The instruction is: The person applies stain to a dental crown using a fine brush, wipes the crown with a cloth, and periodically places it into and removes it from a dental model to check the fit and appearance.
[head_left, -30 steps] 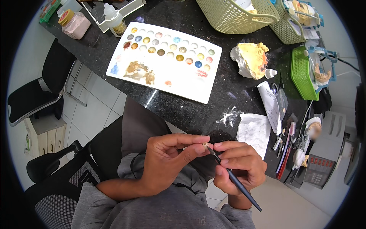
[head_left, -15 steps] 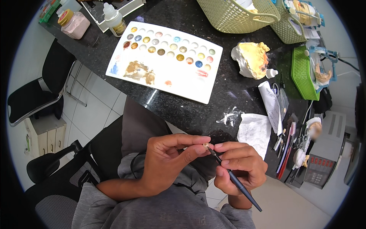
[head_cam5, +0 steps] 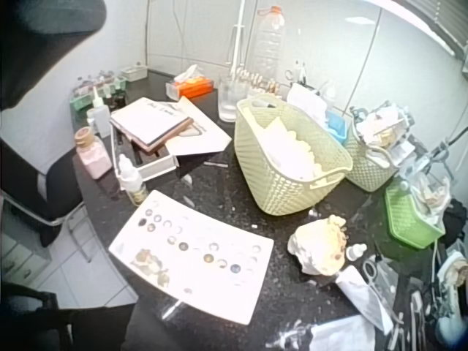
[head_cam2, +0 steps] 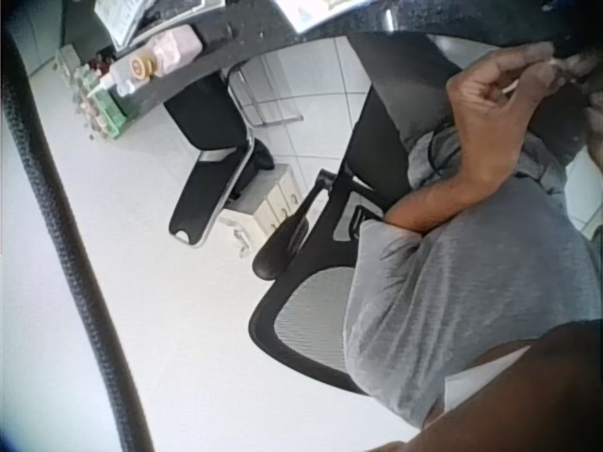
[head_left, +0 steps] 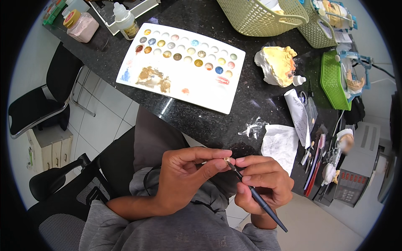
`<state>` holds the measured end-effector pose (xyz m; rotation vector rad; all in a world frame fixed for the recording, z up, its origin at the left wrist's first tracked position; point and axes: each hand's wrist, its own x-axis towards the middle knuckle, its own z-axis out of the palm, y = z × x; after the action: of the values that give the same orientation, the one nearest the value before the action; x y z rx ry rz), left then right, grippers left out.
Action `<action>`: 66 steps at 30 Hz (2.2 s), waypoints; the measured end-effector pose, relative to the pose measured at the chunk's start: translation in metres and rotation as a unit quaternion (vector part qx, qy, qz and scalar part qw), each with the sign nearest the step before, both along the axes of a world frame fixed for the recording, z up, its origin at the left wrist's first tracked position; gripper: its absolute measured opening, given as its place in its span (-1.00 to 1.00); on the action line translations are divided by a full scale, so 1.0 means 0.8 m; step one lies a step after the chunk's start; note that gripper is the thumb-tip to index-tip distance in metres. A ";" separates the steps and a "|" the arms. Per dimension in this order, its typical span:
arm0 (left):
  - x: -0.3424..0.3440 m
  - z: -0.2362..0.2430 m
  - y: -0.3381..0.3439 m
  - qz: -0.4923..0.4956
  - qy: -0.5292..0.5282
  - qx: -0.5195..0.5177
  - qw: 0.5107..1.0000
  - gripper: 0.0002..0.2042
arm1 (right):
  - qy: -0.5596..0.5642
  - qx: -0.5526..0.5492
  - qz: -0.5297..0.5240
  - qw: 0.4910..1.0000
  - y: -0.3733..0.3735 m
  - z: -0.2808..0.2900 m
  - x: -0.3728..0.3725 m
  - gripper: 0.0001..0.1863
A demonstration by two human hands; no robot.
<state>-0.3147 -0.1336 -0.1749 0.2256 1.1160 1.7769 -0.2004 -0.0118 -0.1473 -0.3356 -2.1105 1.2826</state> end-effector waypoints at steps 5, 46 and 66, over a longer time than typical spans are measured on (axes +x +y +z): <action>0.000 0.002 0.001 0.002 -0.006 0.000 1.000 -0.83 | -0.003 0.002 -0.002 1.000 -0.001 -0.001 0.003 -0.81; 0.003 0.006 -0.002 0.044 -0.041 -0.025 0.998 -0.84 | 0.034 0.009 -0.011 0.999 0.000 0.015 0.016 -0.73; 0.015 0.022 -0.006 0.045 -0.033 0.082 0.995 -0.86 | -0.340 0.223 -0.327 0.853 0.075 0.080 0.116 -0.62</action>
<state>-0.3024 -0.1385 -0.1571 0.2163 0.9465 1.9458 -0.1080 0.0484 -0.0834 -1.3107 -2.4214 0.2521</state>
